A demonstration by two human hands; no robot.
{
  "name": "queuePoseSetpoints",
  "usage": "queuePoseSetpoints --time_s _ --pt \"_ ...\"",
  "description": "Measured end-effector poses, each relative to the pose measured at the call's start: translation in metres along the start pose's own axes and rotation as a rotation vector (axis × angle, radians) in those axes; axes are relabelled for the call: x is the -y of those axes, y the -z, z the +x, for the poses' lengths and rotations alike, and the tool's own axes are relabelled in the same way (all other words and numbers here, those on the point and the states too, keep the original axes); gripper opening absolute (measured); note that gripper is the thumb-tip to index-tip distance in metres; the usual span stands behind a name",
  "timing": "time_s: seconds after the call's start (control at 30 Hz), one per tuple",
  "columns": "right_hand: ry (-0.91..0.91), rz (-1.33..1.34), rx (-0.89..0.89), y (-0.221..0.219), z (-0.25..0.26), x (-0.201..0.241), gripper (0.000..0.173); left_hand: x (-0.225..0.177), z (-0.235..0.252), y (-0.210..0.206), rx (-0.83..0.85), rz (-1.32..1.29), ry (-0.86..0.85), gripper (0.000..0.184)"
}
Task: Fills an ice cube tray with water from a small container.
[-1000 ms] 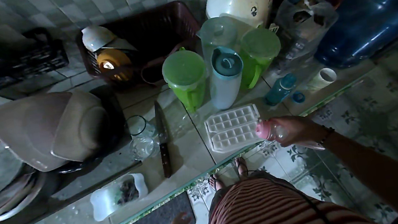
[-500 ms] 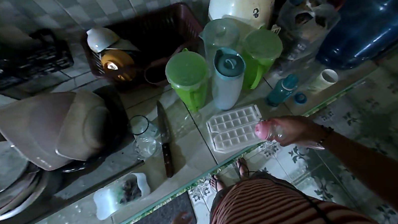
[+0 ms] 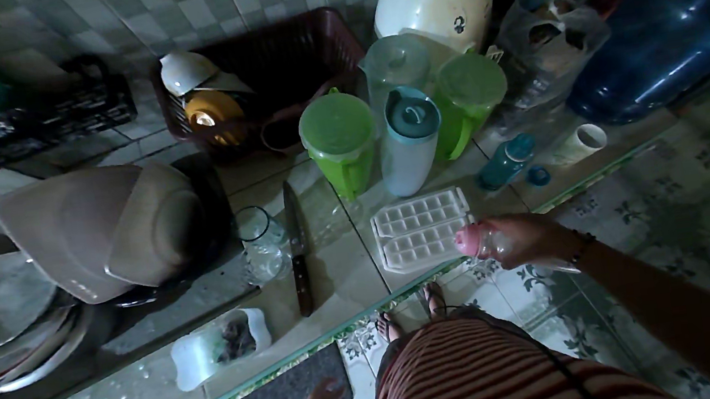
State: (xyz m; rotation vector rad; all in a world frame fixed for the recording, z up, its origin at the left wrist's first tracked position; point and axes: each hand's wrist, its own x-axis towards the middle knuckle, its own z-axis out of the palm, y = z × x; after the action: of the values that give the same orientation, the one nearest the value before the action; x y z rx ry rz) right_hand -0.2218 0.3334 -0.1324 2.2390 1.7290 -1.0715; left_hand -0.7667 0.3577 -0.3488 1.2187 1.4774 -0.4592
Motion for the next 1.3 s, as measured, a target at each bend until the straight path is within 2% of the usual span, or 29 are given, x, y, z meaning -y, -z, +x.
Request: queuePoseSetpoints --time_s 0.2,0.47,0.7,1.3 --pt "-0.004 -0.007 -0.003 0.003 -0.002 0.009 0.088 0.001 0.001 0.001 -0.006 -0.038 0.008 0.049" --pt "0.007 -0.017 -0.034 0.006 0.0 0.023 0.081 0.0 -0.001 0.0 -0.016 -0.056 0.002 0.048" --pt "0.014 -0.04 -0.01 0.004 0.004 0.027 0.087 0.006 0.0 -0.001 -0.025 -0.048 -0.009 0.048" --pt "0.004 -0.073 -0.031 0.004 0.009 0.033 0.084 0.009 -0.001 -0.001 -0.021 -0.067 0.001 0.047"
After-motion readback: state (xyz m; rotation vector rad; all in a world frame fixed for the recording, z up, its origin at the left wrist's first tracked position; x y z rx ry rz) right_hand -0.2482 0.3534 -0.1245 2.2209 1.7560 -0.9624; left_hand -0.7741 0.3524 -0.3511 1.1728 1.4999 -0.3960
